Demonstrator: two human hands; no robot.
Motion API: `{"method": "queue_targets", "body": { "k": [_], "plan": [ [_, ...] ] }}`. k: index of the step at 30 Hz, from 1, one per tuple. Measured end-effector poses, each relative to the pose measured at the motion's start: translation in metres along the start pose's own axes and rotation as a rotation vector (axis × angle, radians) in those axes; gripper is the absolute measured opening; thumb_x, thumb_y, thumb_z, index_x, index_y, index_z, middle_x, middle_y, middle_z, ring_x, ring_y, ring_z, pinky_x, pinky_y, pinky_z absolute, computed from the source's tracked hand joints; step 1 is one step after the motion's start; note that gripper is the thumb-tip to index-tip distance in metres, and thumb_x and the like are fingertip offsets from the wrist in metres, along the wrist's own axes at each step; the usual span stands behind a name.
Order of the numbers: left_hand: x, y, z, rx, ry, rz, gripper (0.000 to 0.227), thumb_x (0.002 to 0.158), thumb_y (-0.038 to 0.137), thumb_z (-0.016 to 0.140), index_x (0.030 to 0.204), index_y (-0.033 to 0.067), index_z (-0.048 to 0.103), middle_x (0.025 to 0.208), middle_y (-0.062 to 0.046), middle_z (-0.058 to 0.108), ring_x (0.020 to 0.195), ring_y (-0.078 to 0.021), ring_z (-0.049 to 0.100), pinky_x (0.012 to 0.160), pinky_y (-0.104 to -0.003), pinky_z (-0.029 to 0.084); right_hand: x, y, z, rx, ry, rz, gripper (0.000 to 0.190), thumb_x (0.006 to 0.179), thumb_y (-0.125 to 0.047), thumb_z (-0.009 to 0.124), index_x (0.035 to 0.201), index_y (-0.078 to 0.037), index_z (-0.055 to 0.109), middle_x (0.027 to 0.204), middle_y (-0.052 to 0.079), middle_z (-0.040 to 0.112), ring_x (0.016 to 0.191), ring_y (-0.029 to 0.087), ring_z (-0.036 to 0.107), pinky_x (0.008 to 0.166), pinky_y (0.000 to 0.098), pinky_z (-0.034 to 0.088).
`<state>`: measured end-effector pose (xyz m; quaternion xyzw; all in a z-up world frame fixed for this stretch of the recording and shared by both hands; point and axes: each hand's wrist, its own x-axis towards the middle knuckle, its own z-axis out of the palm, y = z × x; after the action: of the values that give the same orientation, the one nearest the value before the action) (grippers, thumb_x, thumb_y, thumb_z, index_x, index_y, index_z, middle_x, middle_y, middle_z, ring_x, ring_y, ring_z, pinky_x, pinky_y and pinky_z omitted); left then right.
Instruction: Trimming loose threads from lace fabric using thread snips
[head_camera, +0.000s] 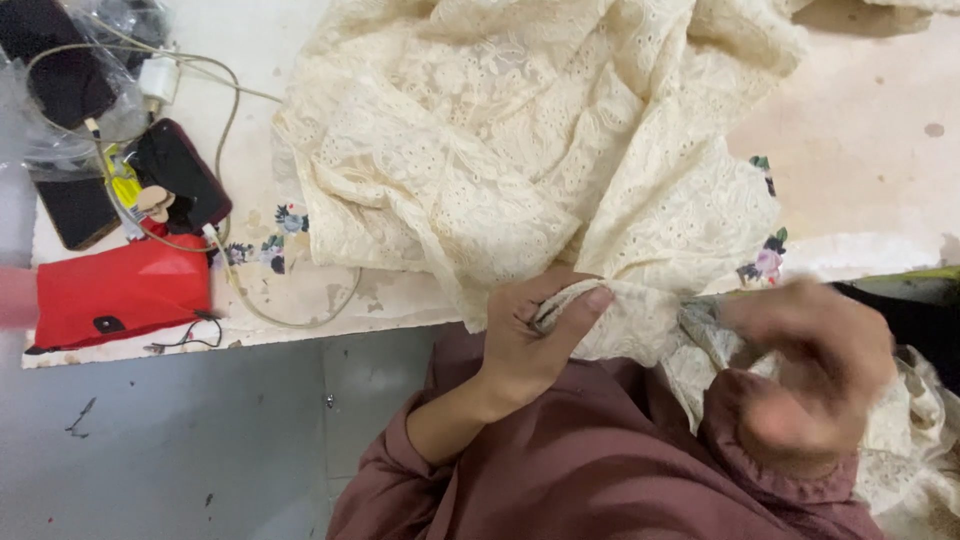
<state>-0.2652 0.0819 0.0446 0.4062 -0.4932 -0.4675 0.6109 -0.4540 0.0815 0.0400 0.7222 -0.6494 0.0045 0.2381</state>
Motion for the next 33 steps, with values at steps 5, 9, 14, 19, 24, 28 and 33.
{"method": "queue_targets", "body": {
  "k": [5, 9, 14, 19, 24, 28, 33],
  "plan": [
    [-0.002, 0.001, 0.003, 0.038, -0.032, 0.07, 0.01, 0.084, 0.013, 0.058, 0.087, 0.0056, 0.063, 0.078, -0.001, 0.063, 0.07, -0.0081, 0.059, 0.062, -0.018, 0.048, 0.025, -0.003, 0.017, 1.317, 0.278, -0.401, 0.031, 0.076, -0.024, 0.06, 0.102, -0.007, 0.056, 0.052, -0.006, 0.046, 0.043, 0.003, 0.038, 0.039, 0.018, 0.028],
    [0.002, -0.003, -0.003, 0.213, -0.188, 0.241, 0.026, 0.078, 0.018, 0.066, 0.101, 0.0116, 0.056, 0.093, -0.003, 0.063, 0.083, -0.0111, 0.063, 0.079, -0.021, 0.052, 0.039, -0.017, 0.0, 1.45, 0.323, -0.393, 0.014, 0.071, -0.005, 0.068, 0.081, -0.001, 0.059, 0.069, 0.008, 0.059, 0.056, 0.012, 0.053, 0.051, 0.0212, 0.041],
    [0.008, -0.015, -0.005, 0.502, 0.022, 0.886, 0.007, 0.082, -0.001, 0.055, 0.085, 0.0042, 0.058, 0.086, -0.01, 0.057, 0.069, -0.0173, 0.059, 0.053, -0.025, 0.05, 0.04, -0.017, 0.023, 1.171, 0.752, -0.541, 0.008, 0.074, -0.012, 0.068, 0.079, -0.007, 0.065, 0.062, 0.005, 0.051, 0.045, 0.009, 0.04, 0.038, 0.0216, 0.031],
    [0.015, -0.006, -0.008, 0.52, 0.05, 1.069, 0.005, 0.076, -0.001, 0.062, 0.077, 0.0009, 0.057, 0.084, -0.009, 0.049, 0.067, -0.0185, 0.052, 0.06, -0.029, 0.058, 0.039, -0.003, -0.009, 1.665, 0.431, -0.748, 0.022, 0.076, -0.032, 0.052, 0.063, -0.015, 0.056, 0.048, -0.007, 0.055, 0.034, 0.001, 0.049, 0.034, 0.0173, 0.039],
    [0.021, -0.001, -0.004, 0.64, 0.04, 1.246, 0.013, 0.072, -0.006, 0.062, 0.073, 0.0043, 0.054, 0.078, -0.007, 0.053, 0.068, -0.021, 0.058, 0.052, -0.026, 0.057, 0.043, -0.011, -0.042, 1.27, 0.401, -0.354, 0.035, 0.061, -0.026, 0.07, 0.086, -0.003, 0.062, 0.05, 0.001, 0.043, 0.042, 0.011, 0.033, 0.044, 0.0243, 0.026],
    [0.028, 0.018, -0.004, 0.774, 0.035, 1.292, 0.017, 0.072, -0.011, 0.053, 0.062, 0.0024, 0.05, 0.072, -0.009, 0.049, 0.064, -0.0235, 0.06, 0.047, -0.026, 0.051, 0.048, -0.017, -0.044, 1.084, 0.619, -0.483, 0.011, 0.077, -0.008, 0.059, 0.078, 0.001, 0.066, 0.058, 0.007, 0.053, 0.045, 0.012, 0.044, 0.043, 0.0255, 0.032],
    [0.029, 0.022, -0.008, 0.795, 0.017, 1.304, 0.017, 0.072, -0.012, 0.048, 0.062, 0.0023, 0.05, 0.071, -0.009, 0.047, 0.064, -0.0235, 0.058, 0.047, -0.026, 0.048, 0.033, -0.028, -0.031, 1.553, 0.728, -0.32, 0.019, 0.058, -0.001, 0.049, 0.041, -0.009, 0.044, 0.038, 0.001, 0.041, 0.035, 0.012, 0.033, 0.037, 0.0246, 0.031]
  ]
}}
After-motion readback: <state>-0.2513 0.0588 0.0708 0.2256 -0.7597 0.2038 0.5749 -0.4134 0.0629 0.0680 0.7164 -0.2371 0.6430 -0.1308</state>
